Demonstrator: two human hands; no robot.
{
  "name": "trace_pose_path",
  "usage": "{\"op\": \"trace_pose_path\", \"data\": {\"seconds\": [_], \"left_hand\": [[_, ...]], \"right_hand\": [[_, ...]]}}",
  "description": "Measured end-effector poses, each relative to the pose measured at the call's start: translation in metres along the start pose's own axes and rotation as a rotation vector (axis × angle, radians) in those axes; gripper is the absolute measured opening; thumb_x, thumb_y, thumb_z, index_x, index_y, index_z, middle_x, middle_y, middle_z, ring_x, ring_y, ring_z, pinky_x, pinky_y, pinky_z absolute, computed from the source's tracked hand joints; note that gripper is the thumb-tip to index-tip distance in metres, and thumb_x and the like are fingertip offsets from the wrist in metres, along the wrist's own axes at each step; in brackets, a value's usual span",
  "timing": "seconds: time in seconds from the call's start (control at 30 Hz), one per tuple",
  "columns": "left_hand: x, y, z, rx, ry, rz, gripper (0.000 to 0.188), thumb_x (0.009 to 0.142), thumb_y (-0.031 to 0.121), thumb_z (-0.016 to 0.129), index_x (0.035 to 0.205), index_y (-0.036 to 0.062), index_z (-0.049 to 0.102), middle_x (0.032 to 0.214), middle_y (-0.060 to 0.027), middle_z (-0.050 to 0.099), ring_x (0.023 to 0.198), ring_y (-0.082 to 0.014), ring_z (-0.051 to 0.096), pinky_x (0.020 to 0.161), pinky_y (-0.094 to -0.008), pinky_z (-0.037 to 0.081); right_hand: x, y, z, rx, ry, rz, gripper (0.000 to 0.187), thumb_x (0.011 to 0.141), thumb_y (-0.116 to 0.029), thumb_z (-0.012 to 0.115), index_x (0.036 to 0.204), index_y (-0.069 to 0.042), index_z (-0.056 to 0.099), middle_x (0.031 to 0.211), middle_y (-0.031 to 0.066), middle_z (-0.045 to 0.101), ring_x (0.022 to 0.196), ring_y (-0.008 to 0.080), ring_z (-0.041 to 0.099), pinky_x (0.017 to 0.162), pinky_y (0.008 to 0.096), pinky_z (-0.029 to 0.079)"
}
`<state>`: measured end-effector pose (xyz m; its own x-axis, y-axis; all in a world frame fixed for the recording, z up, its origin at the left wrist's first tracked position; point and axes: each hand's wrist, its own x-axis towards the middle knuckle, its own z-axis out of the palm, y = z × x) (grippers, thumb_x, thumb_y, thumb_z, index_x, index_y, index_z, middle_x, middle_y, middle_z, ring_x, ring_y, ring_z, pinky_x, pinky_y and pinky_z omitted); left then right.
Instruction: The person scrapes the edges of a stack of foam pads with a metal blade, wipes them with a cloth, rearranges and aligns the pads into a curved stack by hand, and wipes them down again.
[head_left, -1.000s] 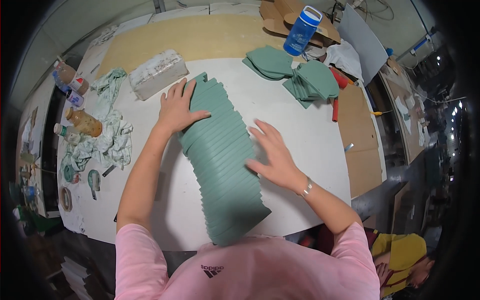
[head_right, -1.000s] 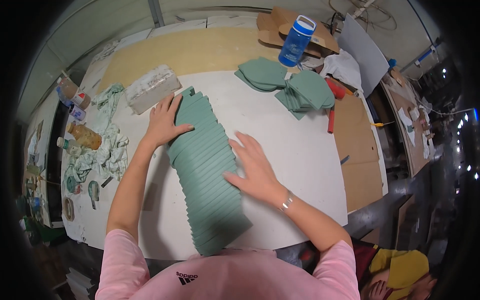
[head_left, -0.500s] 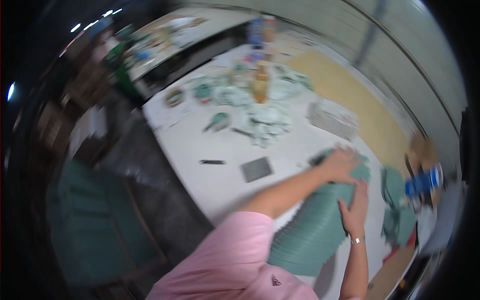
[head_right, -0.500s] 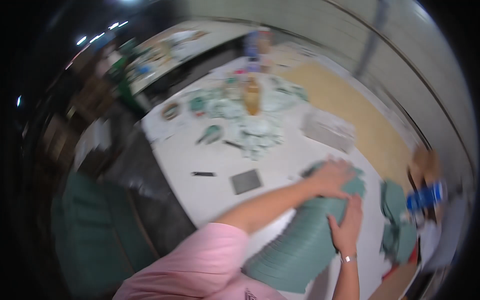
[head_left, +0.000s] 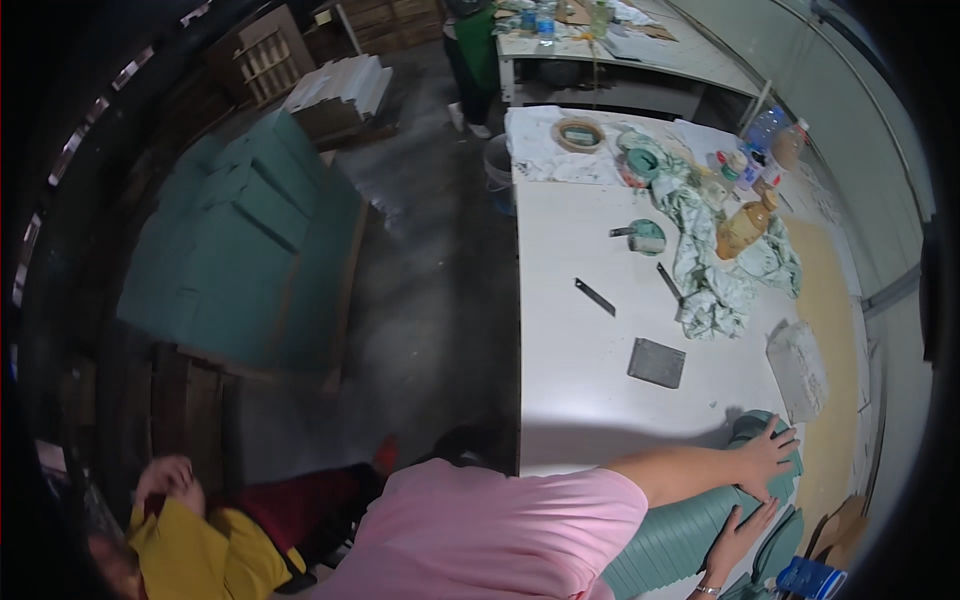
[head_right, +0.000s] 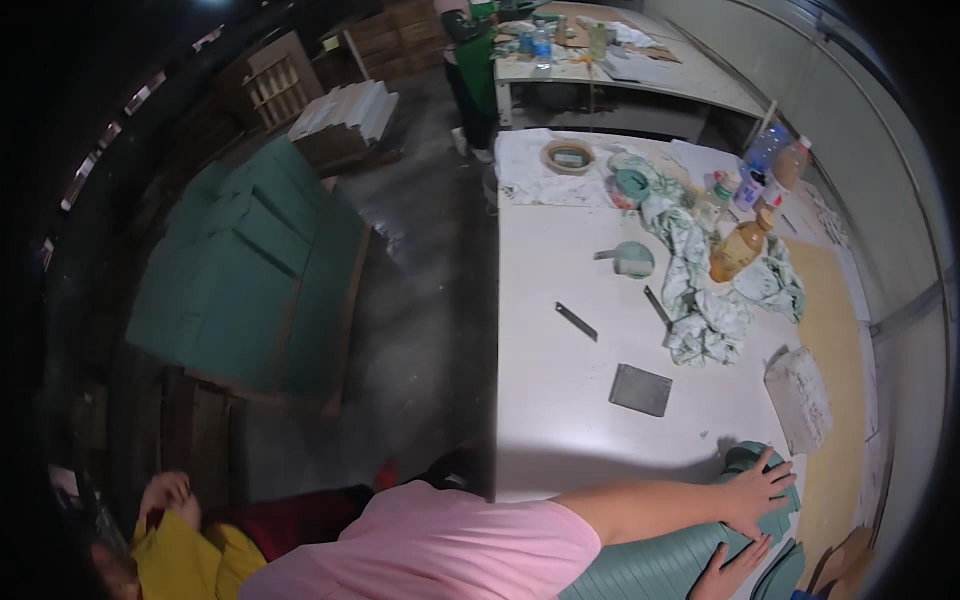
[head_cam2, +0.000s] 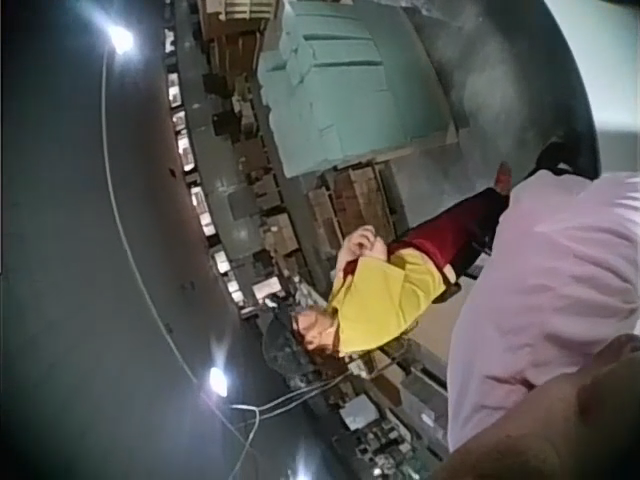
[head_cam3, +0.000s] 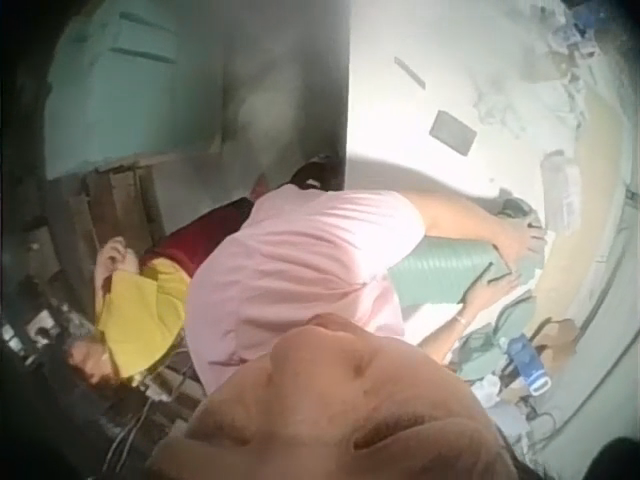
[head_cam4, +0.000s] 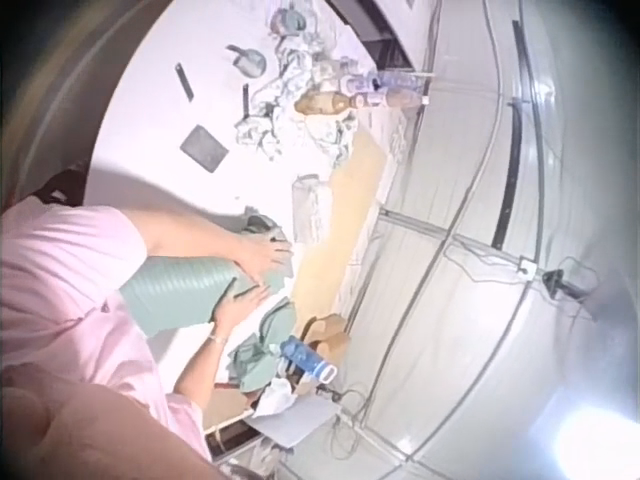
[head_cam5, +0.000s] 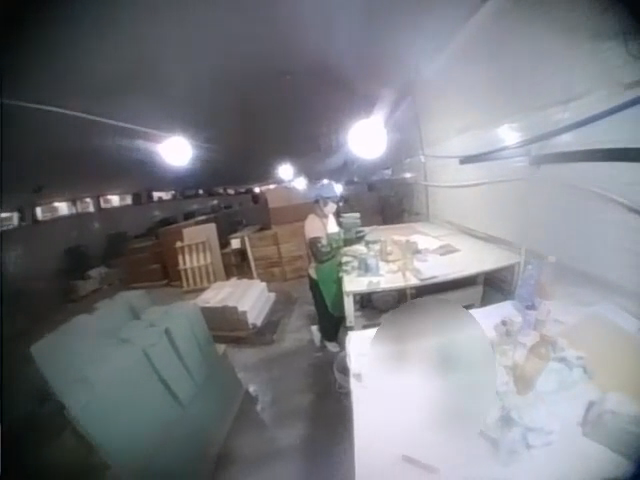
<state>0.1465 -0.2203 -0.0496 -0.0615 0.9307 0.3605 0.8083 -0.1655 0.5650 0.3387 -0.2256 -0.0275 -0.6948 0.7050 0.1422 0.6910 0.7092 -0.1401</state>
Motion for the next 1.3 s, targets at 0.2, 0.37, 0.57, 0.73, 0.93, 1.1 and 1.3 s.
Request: {"op": "trace_pose_path", "data": {"seconds": [0.2, 0.37, 0.57, 0.73, 0.93, 1.1, 1.3], "left_hand": [[0.002, 0.003, -0.002, -0.039, -0.028, 0.010, 0.087, 0.075, 0.070, 0.057, 0.142, 0.0147, 0.052, 0.159, -0.0185, 0.027, 0.150, -0.0373, 0.011, 0.112, -0.0733, -0.003], [0.005, 0.000, -0.004, -0.044, -0.048, 0.001, 0.087, 0.076, 0.072, 0.055, 0.144, 0.0176, 0.050, 0.160, -0.0169, 0.025, 0.151, -0.0361, 0.010, 0.112, -0.0727, -0.005], [0.009, -0.004, -0.003, 0.019, -0.060, -0.007, 0.087, 0.076, 0.072, 0.055, 0.145, 0.0194, 0.048, 0.161, -0.0137, 0.024, 0.151, -0.0345, 0.009, 0.113, -0.0711, -0.004], [0.005, -0.001, -0.008, 0.017, -0.093, -0.026, 0.087, 0.076, 0.072, 0.055, 0.145, 0.0209, 0.048, 0.162, -0.0126, 0.024, 0.151, -0.0335, 0.008, 0.115, -0.0681, -0.002], [0.002, 0.005, -0.009, 0.005, -0.131, -0.054, 0.088, 0.074, 0.072, 0.056, 0.145, 0.0204, 0.049, 0.161, -0.0124, 0.024, 0.151, -0.0334, 0.008, 0.117, -0.0654, 0.000], [0.004, 0.005, -0.015, 0.025, -0.138, -0.057, 0.088, 0.074, 0.072, 0.057, 0.144, 0.0207, 0.049, 0.161, -0.0119, 0.025, 0.151, -0.0328, 0.009, 0.117, -0.0643, 0.002], [0.003, 0.003, -0.019, 0.012, -0.125, -0.049, 0.087, 0.074, 0.071, 0.059, 0.143, 0.0196, 0.050, 0.160, -0.0124, 0.026, 0.151, -0.0328, 0.009, 0.117, -0.0646, 0.003]], "right_hand": [[0.000, 0.009, 0.001, -0.021, 0.014, -0.008, 0.069, 0.103, -0.040, 0.042, 0.154, 0.001, 0.021, 0.162, 0.0190, 0.018, 0.150, 0.0365, 0.014, 0.121, 0.0437, 0.012], [0.003, 0.013, 0.005, -0.024, 0.003, -0.016, 0.070, 0.103, -0.042, 0.042, 0.154, 0.000, 0.020, 0.162, 0.0194, 0.017, 0.150, 0.0371, 0.014, 0.121, 0.0441, 0.012], [0.006, 0.001, 0.001, -0.015, 0.005, 0.000, 0.071, 0.103, -0.044, 0.041, 0.155, 0.001, 0.019, 0.162, 0.0200, 0.016, 0.150, 0.0376, 0.013, 0.121, 0.0446, 0.012], [0.005, 0.013, 0.010, -0.019, 0.038, 0.008, 0.074, 0.103, -0.045, 0.042, 0.154, 0.002, 0.019, 0.162, 0.0204, 0.016, 0.150, 0.0381, 0.013, 0.121, 0.0455, 0.012], [-0.005, -0.036, -0.035, 0.029, -0.011, -0.007, 0.086, 0.096, -0.052, 0.053, 0.146, 0.014, 0.028, 0.149, 0.0382, 0.030, 0.141, 0.0500, 0.025, 0.119, 0.0500, 0.021], [-0.004, -0.029, -0.032, -0.014, -0.021, -0.024, 0.084, 0.096, -0.051, 0.052, 0.145, 0.014, 0.030, 0.150, 0.0374, 0.030, 0.142, 0.0493, 0.026, 0.119, 0.0492, 0.021], [0.002, -0.025, -0.022, 0.004, -0.028, 0.011, 0.086, 0.092, -0.049, 0.059, 0.148, 0.009, 0.029, 0.151, 0.0354, 0.029, 0.142, 0.0482, 0.026, 0.119, 0.0478, 0.021]]}}
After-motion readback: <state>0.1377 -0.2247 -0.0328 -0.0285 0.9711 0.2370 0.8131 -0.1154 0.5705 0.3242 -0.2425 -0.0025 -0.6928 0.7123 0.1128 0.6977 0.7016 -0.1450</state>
